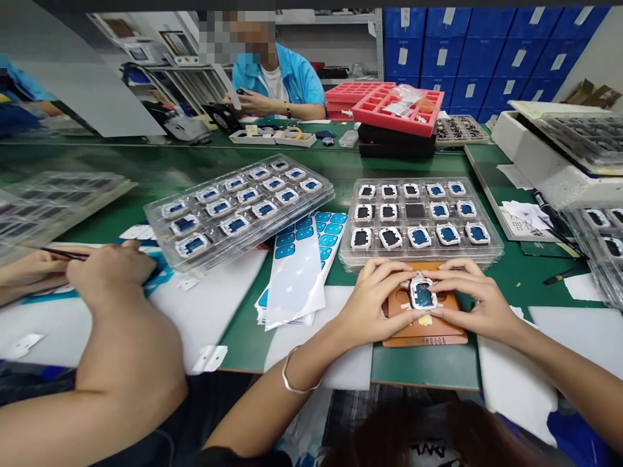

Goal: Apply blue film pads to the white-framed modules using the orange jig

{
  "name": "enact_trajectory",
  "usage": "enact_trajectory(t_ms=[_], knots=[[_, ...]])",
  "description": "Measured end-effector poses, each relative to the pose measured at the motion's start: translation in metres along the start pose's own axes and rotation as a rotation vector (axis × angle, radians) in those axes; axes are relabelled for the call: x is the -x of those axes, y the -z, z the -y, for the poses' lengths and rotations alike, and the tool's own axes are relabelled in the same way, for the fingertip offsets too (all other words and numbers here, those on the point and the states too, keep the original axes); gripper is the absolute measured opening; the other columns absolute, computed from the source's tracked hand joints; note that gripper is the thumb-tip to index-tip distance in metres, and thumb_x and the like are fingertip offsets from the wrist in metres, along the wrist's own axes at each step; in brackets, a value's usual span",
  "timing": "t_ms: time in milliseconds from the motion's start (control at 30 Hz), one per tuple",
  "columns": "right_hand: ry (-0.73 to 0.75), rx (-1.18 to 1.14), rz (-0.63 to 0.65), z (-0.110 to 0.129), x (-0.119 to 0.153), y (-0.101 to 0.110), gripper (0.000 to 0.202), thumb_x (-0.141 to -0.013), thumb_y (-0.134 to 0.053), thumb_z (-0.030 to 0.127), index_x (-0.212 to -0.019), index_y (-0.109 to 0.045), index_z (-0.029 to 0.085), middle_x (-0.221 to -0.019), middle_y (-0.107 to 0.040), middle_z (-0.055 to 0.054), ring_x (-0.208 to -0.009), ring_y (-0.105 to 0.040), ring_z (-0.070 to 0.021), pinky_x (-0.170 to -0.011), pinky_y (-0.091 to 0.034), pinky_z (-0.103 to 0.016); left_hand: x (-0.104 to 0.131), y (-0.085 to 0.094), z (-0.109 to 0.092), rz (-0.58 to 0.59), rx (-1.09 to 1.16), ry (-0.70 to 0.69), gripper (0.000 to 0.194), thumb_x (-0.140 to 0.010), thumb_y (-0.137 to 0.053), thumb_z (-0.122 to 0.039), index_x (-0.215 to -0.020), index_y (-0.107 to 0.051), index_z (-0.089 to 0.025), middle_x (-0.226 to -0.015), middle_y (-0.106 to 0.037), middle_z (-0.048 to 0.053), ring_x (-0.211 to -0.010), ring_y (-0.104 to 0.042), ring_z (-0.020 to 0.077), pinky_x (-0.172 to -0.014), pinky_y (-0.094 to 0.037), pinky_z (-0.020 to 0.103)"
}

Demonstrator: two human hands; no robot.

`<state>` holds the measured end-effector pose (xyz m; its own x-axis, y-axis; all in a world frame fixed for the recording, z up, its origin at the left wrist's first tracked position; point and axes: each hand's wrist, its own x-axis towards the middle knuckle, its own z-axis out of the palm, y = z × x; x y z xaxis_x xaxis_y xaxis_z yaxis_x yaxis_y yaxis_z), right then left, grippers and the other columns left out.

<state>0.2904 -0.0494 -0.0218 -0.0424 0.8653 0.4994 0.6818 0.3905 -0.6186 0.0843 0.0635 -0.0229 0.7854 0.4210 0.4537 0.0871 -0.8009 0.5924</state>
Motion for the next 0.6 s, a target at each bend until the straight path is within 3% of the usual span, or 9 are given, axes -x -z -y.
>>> enact_trajectory(t_ms=[300,500,600], knots=[[0.039,0.011,-0.01,-0.0024,0.0017,-0.0039,0.019,-0.081,-0.075,0.033,-0.098,-0.072,0.025,-0.116,-0.072,-0.008,-0.113,-0.055,-0.029,-0.093,-0.051,-0.052,0.0007,0.0006,0.0,0.004,-0.016,-0.007,0.053,-0.083,-0.071,-0.045,-0.127,-0.06,-0.018,-0.123,-0.06,0.011,-0.116,-0.046,0.0273,-0.103,-0.041,0.048],[0.059,0.031,-0.013,-0.0031,0.0007,-0.007,0.009,-0.079,-0.074,0.03,-0.08,-0.068,0.023,-0.105,-0.075,-0.009,-0.106,-0.058,-0.0297,-0.087,-0.051,-0.05,0.0014,0.0049,-0.0027,0.13,-0.038,0.063,0.048,-0.085,-0.069,-0.046,-0.125,-0.06,-0.023,-0.128,-0.059,0.01,-0.119,-0.044,0.0297,-0.104,-0.037,0.052],[0.03,0.077,-0.007,-0.0024,0.0011,-0.0079,0.01,-0.079,-0.073,0.03,-0.086,-0.068,0.025,-0.105,-0.074,-0.008,-0.106,-0.058,-0.0303,-0.088,-0.048,-0.051,0.0015,0.0014,0.0005,0.076,0.005,0.095,0.049,-0.082,-0.071,-0.051,-0.122,-0.063,-0.024,-0.124,-0.061,0.01,-0.118,-0.045,0.0303,-0.103,-0.036,0.052]])
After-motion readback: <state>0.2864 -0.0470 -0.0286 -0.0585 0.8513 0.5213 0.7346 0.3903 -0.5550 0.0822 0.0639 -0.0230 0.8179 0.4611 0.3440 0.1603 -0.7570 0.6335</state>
